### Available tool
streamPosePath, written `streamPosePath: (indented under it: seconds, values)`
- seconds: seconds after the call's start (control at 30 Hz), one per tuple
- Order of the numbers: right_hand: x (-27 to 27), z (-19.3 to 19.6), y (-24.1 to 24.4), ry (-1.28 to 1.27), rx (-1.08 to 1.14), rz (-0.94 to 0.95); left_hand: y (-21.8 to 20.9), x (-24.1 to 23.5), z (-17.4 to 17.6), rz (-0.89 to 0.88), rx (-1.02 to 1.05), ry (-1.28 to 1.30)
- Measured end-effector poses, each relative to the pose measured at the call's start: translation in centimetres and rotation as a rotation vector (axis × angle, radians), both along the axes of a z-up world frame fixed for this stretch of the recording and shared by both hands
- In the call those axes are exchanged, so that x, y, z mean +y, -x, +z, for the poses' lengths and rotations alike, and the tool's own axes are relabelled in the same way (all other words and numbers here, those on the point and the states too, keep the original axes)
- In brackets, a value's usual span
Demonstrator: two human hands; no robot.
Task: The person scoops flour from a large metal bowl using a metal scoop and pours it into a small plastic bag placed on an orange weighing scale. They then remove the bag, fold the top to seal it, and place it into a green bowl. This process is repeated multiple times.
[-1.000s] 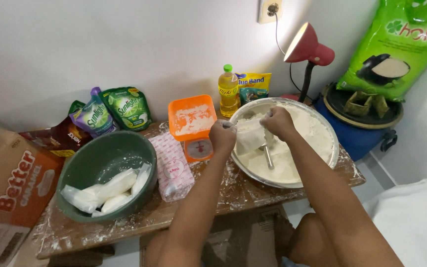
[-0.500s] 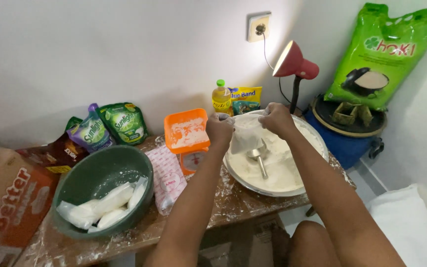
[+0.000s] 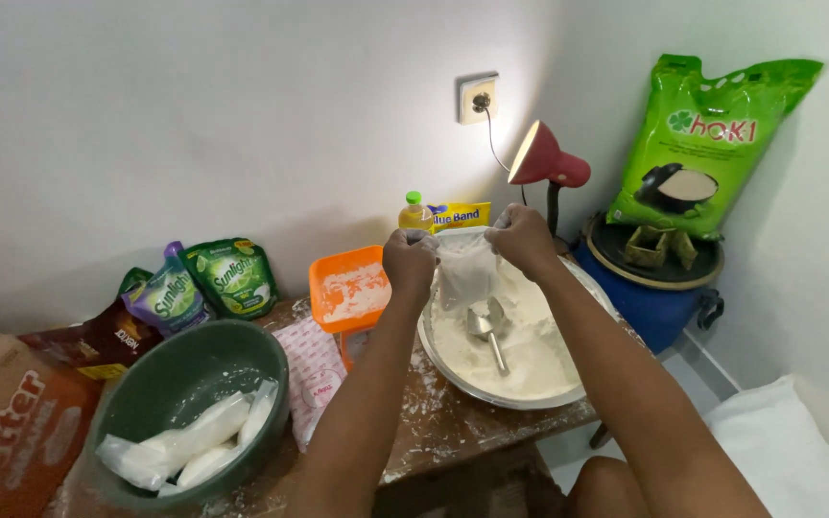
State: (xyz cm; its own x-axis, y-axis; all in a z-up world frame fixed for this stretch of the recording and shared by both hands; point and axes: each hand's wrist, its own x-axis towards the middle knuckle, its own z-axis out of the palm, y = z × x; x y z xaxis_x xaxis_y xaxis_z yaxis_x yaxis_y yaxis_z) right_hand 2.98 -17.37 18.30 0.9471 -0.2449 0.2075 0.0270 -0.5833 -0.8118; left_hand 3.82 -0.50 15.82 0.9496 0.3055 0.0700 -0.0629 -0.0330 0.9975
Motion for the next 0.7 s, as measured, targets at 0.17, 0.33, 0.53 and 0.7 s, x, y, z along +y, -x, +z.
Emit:
streamPosePath:
  seconds: [0.17, 0.33, 0.53, 0.7]
  values:
    - [-0.1, 1.0, -1.3, 0.041, -0.046, -0.010, -2.7, 0.5, -0.2, 0.058, -0.036, -0.063]
    - [2.1, 2.8, -1.4, -0.009, -0.089, 0.025, -1.4, 2.3, 3.0, 0.093, -0.057, -0.087]
    - [4.8, 4.0, -2.2, 0.125, -0.056, 0.052, -1.3, 5.2, 3.8, 0.120, -0.071, -0.090]
    - [7.6, 4.5, -2.3, 0.075, -0.086, 0.118, -1.4, 8.1, 4.1, 0.140, -0.124, -0.029]
